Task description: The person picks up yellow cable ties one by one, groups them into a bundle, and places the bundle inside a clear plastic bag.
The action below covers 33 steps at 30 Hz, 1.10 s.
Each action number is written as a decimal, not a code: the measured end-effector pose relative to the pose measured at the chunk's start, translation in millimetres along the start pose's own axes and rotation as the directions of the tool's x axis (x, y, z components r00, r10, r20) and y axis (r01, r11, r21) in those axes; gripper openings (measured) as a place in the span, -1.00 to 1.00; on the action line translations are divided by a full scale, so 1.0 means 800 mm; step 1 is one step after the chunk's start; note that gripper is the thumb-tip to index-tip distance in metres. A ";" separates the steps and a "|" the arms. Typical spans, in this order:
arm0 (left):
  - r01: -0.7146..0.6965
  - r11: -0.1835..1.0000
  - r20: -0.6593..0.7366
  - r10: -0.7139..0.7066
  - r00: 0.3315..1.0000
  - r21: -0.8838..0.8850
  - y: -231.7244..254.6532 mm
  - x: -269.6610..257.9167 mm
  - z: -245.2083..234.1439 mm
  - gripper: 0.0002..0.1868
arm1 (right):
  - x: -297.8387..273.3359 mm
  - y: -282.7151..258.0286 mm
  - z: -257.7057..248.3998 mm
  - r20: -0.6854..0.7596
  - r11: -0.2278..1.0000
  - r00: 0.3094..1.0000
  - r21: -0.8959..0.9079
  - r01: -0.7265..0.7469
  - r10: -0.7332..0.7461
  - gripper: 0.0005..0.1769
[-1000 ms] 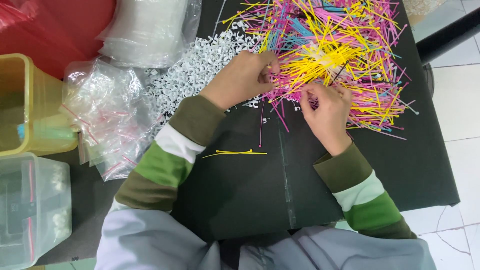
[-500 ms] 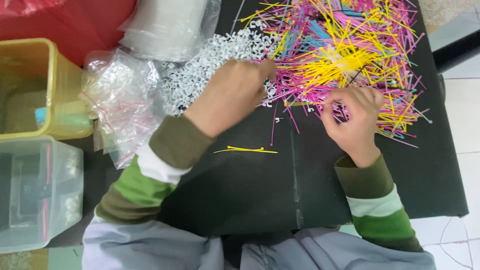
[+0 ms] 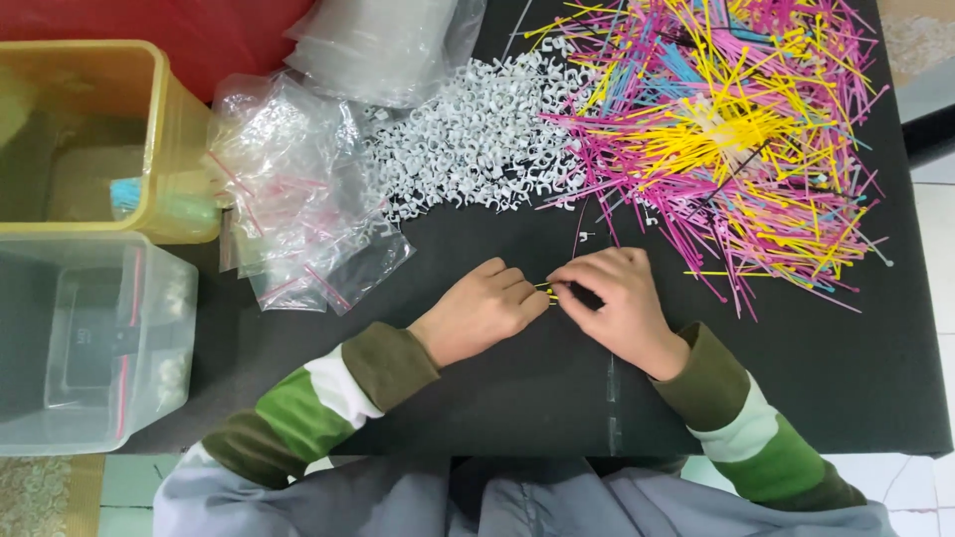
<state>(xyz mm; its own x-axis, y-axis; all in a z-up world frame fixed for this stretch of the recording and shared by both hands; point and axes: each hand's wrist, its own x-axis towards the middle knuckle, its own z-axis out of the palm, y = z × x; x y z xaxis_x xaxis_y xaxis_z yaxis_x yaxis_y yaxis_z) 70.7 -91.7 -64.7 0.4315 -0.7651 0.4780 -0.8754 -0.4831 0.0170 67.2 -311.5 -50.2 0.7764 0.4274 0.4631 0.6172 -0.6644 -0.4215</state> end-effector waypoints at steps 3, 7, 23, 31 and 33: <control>-0.022 1.000 -0.103 0.023 0.994 0.018 -0.001 -0.007 0.011 -0.87 | 0.010 -0.022 -0.010 0.051 1.000 0.999 0.009 0.016 -0.017 -0.93; 0.011 1.000 -0.150 -0.011 0.989 0.001 -0.007 -0.008 0.020 -0.85 | 0.008 -0.021 -0.011 0.102 1.000 0.995 -0.007 0.023 -0.022 -0.96; 0.316 0.930 0.130 -0.295 0.947 -0.191 -0.013 0.001 0.001 -0.79 | -0.005 0.068 -0.031 0.213 0.953 0.976 -0.303 0.023 0.044 -0.90; 0.264 0.960 0.218 -0.238 0.946 -0.096 -0.044 0.095 -0.011 -0.65 | -0.004 0.125 -0.058 -0.003 0.885 0.995 -0.458 -0.088 0.098 -0.94; 0.247 0.968 0.117 -0.242 0.963 -0.030 -0.056 0.129 0.008 -0.72 | 0.001 0.128 -0.068 -0.121 0.842 0.991 -0.528 -0.111 0.056 -0.88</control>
<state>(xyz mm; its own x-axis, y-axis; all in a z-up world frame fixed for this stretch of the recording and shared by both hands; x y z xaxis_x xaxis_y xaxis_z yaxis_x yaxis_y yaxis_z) 155.7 -151.9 -21.9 0.6533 -0.6696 0.3532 -0.7475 -0.6445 0.1608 124.4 -412.8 -50.2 0.7885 0.3128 0.5296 0.3659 -0.9306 0.0049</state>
